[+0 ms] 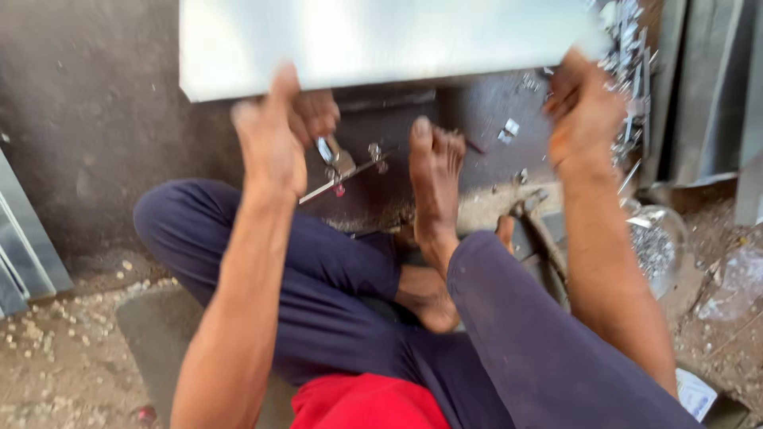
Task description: The person sits on the floor and assembles a metal frame by attaching metal brackets to a rectangular sheet using a hammer and a punch. They position the brackets, align them with pre-drilled holes, and hammer the fasteners into place.
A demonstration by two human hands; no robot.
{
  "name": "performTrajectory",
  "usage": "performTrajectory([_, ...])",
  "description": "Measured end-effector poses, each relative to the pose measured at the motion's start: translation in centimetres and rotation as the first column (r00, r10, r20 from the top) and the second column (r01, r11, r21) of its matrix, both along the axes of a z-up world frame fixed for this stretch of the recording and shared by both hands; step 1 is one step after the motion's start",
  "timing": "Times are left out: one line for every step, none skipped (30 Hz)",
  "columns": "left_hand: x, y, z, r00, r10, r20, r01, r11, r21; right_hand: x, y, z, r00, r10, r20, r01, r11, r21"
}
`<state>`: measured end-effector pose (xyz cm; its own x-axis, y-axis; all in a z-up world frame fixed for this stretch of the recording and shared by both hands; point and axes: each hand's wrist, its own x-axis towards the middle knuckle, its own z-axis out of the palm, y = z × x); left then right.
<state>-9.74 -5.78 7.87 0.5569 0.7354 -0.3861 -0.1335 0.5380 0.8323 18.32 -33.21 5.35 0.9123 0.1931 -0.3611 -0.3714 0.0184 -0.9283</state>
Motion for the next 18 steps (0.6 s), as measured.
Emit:
performTrajectory([-0.1, -1.0, -0.7, 0.999, -0.025, 0.027, 0.025, 0.999, -0.021, -1.0, 0.1, -0.9, 0.997, -0.045, -0.059, 0.041, 0.997, -0.071])
performTrajectory([-0.2, -1.8, -1.7, 1.000, -0.022, -0.013, 0.021, 0.995, -0.095, -1.8, -0.3, -1.5, 0.993, -0.069, -0.097, 0.063, 0.996, -0.058])
performTrajectory([-0.9, -2.7, -3.2, 0.997, -0.017, -0.073, 0.004, 0.984, -0.176, -2.8, -0.6, -2.6, 0.984, -0.084, -0.155, 0.077, 0.996, -0.054])
performTrajectory([-0.7, -3.0, -5.0, 1.000, 0.017, 0.004, -0.015, 0.978, -0.210, -2.3, -0.6, -3.4, 0.983, -0.076, -0.169, 0.073, 0.997, -0.025])
performTrajectory([-0.9, -3.3, -6.8, 0.997, 0.043, 0.062, -0.026, 0.968, -0.251, -2.6, -1.0, -4.3, 0.977, -0.079, -0.199, 0.080, 0.997, -0.004])
performTrajectory([-1.6, -3.8, -8.2, 0.990, 0.072, 0.119, -0.035, 0.956, -0.291, -2.9, -1.4, -5.2, 0.970, -0.083, -0.230, 0.089, 0.996, 0.017])
performTrajectory([-1.7, -4.2, -9.1, 0.983, 0.075, 0.169, -0.022, 0.955, -0.296, -2.7, -1.7, -5.8, 0.971, -0.072, -0.228, 0.081, 0.996, 0.027])
performTrajectory([-2.1, -4.3, -9.6, 0.973, 0.079, 0.219, -0.010, 0.954, -0.301, -2.7, -1.8, -6.3, 0.972, -0.062, -0.226, 0.073, 0.997, 0.038])
performTrajectory([-2.2, -4.2, -9.8, 0.958, 0.085, 0.274, 0.000, 0.955, -0.296, -2.4, -1.7, -6.6, 0.975, -0.046, -0.219, 0.060, 0.997, 0.058])
performTrajectory([-2.1, -4.4, -9.8, 0.958, 0.088, 0.274, 0.002, 0.950, -0.313, -2.3, -1.9, -6.5, 0.979, -0.048, -0.200, 0.058, 0.997, 0.045])
performTrajectory([-2.3, -4.6, -9.6, 0.959, 0.094, 0.269, 0.000, 0.944, -0.329, -2.6, -2.1, -6.7, 0.981, -0.048, -0.186, 0.055, 0.998, 0.033])
performTrajectory([-2.2, -4.5, -9.6, 0.960, 0.099, 0.263, -0.002, 0.939, -0.345, -2.7, -2.2, -6.8, 0.984, -0.048, -0.172, 0.052, 0.998, 0.021])
performTrajectory([-2.4, -4.6, -9.6, 0.958, 0.109, 0.265, -0.009, 0.937, -0.350, -2.9, -2.3, -7.1, 0.984, -0.055, -0.172, 0.062, 0.997, 0.039])
performTrajectory([-2.6, -4.7, -9.6, 0.956, 0.119, 0.267, -0.017, 0.934, -0.356, -3.0, -2.4, -7.3, 0.983, -0.062, -0.172, 0.072, 0.996, 0.057])
performTrajectory([-2.3, -4.5, -9.6, 0.952, 0.129, 0.277, -0.023, 0.934, -0.355, -2.8, -2.2, -7.5, 0.984, -0.065, -0.165, 0.080, 0.993, 0.081])
performTrajectory([-2.2, -4.4, -9.6, 0.953, 0.134, 0.273, -0.030, 0.935, -0.354, -2.6, -2.0, -7.5, 0.983, -0.063, -0.171, 0.078, 0.993, 0.086])
performTrajectory([-2.2, -4.5, -9.5, 0.954, 0.134, 0.267, -0.030, 0.933, -0.359, -2.8, -2.2, -7.5, 0.982, -0.069, -0.178, 0.084, 0.993, 0.082])
performTrajectory([-2.2, -4.7, -9.4, 0.956, 0.134, 0.260, -0.031, 0.931, -0.364, -3.0, -2.4, -7.3, 0.980, -0.074, -0.184, 0.090, 0.993, 0.079])
